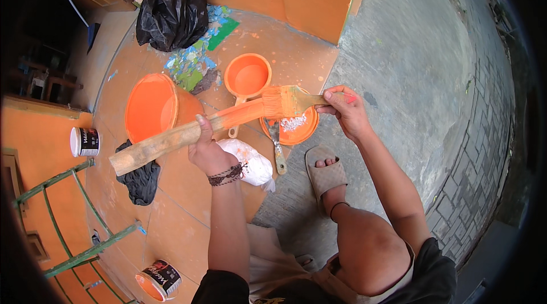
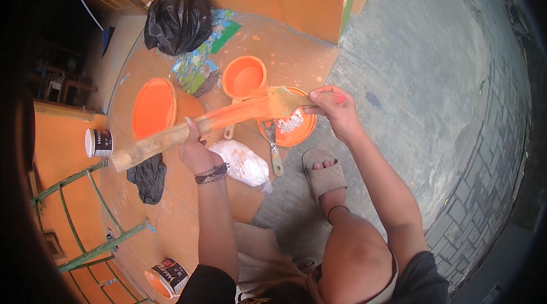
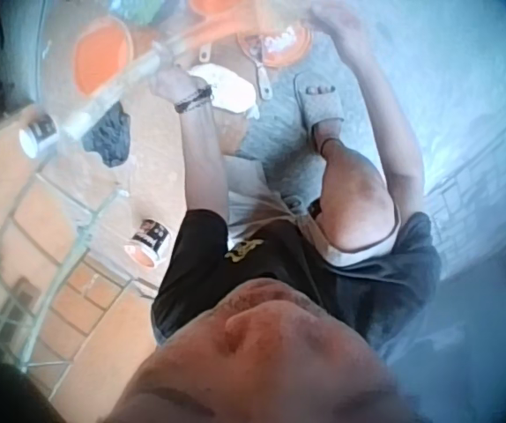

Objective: The person pours orange liquid from a bucket into a smaller container, then uses a putty knife to scrape and mix a white powder into the orange liquid. The person uses two putty knives to transfer and blend the mixture.

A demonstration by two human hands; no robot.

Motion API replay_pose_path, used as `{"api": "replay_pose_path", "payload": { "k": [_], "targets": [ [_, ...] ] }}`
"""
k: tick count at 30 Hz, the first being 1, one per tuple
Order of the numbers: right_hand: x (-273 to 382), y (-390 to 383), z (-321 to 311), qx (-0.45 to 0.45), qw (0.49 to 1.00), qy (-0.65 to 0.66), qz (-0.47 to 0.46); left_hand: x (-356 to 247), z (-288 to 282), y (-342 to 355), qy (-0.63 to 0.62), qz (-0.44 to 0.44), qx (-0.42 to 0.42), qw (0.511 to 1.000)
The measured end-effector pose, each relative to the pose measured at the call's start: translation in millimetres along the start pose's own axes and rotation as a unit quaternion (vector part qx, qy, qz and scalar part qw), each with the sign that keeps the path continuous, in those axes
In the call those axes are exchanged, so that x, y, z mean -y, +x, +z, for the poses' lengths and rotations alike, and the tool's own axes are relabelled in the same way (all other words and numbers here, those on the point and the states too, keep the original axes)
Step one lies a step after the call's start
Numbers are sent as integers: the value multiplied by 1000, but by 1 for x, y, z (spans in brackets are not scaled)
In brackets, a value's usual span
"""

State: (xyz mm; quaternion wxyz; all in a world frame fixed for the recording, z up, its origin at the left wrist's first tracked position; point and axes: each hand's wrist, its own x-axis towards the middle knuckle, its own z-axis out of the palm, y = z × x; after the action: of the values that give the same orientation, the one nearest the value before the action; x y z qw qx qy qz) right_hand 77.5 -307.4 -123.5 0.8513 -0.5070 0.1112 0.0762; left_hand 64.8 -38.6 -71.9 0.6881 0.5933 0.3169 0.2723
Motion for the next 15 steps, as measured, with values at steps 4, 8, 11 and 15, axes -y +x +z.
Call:
{"api": "replay_pose_path", "payload": {
  "k": [4,8,11,15],
  "targets": [
    [-8,8,-15,-19,999,-40,7,1,-7,2,9,-2,7,1000],
    [-10,14,-24,-44,997,-63,6,-15,-7,5,4,-59,-23,998],
    [-7,14,-23,-60,994,-86,0,-4,-14,13,-21,-14,-19,999],
    [-3,8,-32,-85,991,-105,-3,-8,-17,14,-4,-16,-36,999]
  ]
}}
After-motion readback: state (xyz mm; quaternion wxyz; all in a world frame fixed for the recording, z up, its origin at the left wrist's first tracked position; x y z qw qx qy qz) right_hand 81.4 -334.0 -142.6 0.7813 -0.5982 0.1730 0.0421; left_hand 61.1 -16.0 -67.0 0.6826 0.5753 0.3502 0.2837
